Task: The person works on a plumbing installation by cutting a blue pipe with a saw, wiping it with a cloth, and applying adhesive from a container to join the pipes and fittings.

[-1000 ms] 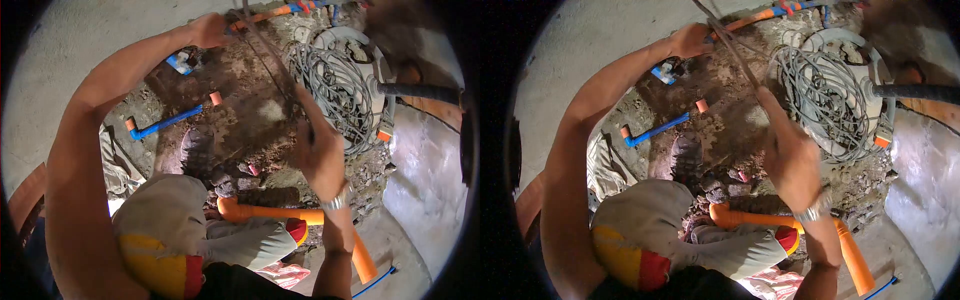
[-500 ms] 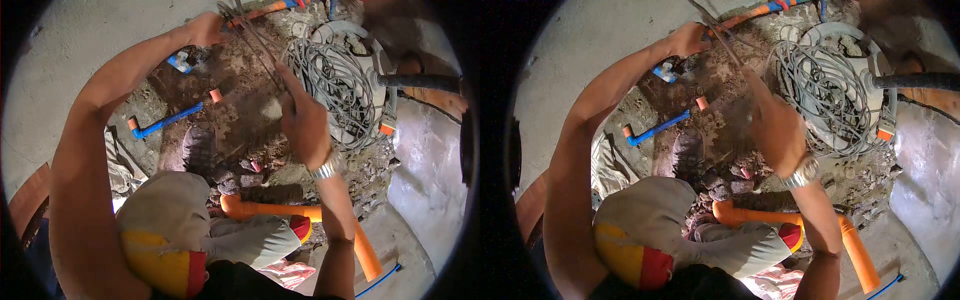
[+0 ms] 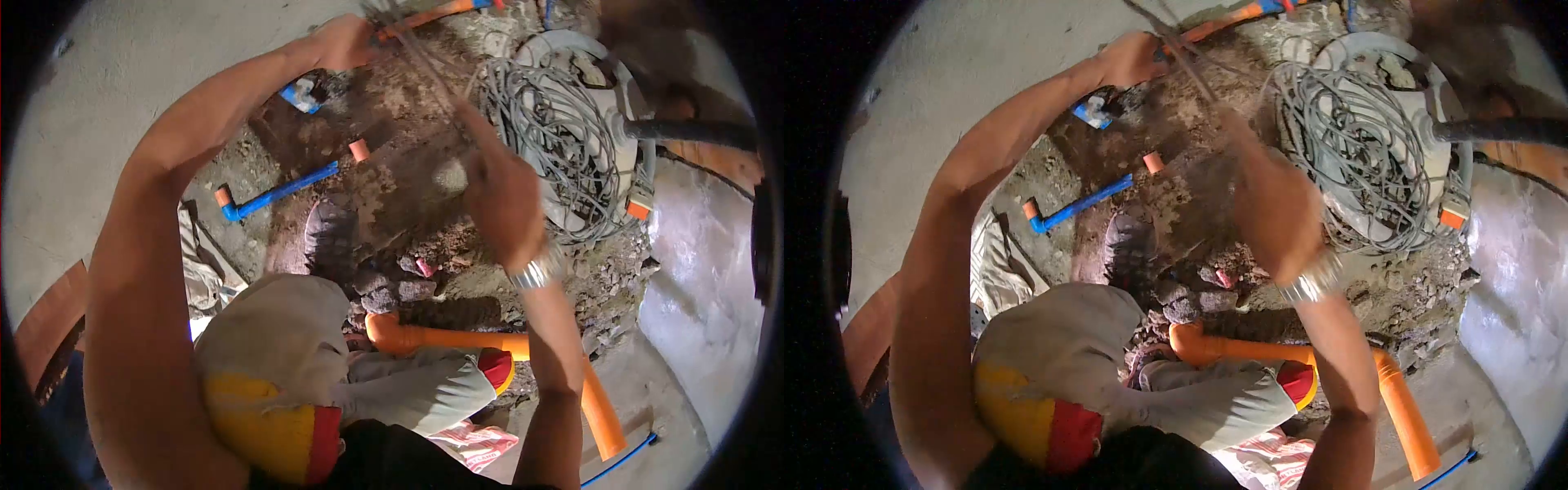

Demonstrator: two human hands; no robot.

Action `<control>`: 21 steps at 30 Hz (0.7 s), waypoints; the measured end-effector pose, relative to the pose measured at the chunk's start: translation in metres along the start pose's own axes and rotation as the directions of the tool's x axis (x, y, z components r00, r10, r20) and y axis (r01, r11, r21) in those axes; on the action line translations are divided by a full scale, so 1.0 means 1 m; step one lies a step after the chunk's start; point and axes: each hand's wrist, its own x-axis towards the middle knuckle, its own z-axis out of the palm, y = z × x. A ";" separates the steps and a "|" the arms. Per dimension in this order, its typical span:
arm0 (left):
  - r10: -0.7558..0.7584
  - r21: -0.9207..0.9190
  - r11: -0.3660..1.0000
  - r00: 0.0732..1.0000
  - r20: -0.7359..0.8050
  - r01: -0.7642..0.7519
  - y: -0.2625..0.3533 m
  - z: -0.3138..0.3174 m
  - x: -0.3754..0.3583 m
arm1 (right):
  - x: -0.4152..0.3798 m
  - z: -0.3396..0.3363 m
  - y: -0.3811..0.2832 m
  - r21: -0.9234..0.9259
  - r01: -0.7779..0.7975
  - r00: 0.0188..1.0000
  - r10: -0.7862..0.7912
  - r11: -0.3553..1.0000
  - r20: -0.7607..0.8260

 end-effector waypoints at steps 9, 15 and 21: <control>0.031 0.122 0.992 1.000 0.002 -0.031 -0.007 0.004 0.003 | -0.009 0.006 0.003 0.033 0.079 0.989 -0.074 0.996 -0.126; 0.054 0.134 0.990 0.999 -0.001 -0.054 0.002 -0.005 0.001 | -0.030 -0.012 -0.013 -0.107 -0.036 0.999 0.035 0.994 -0.010; 0.028 0.082 0.996 0.999 0.024 -0.030 0.008 -0.005 0.003 | -0.013 -0.002 -0.008 -0.017 0.099 0.988 -0.101 0.995 -0.115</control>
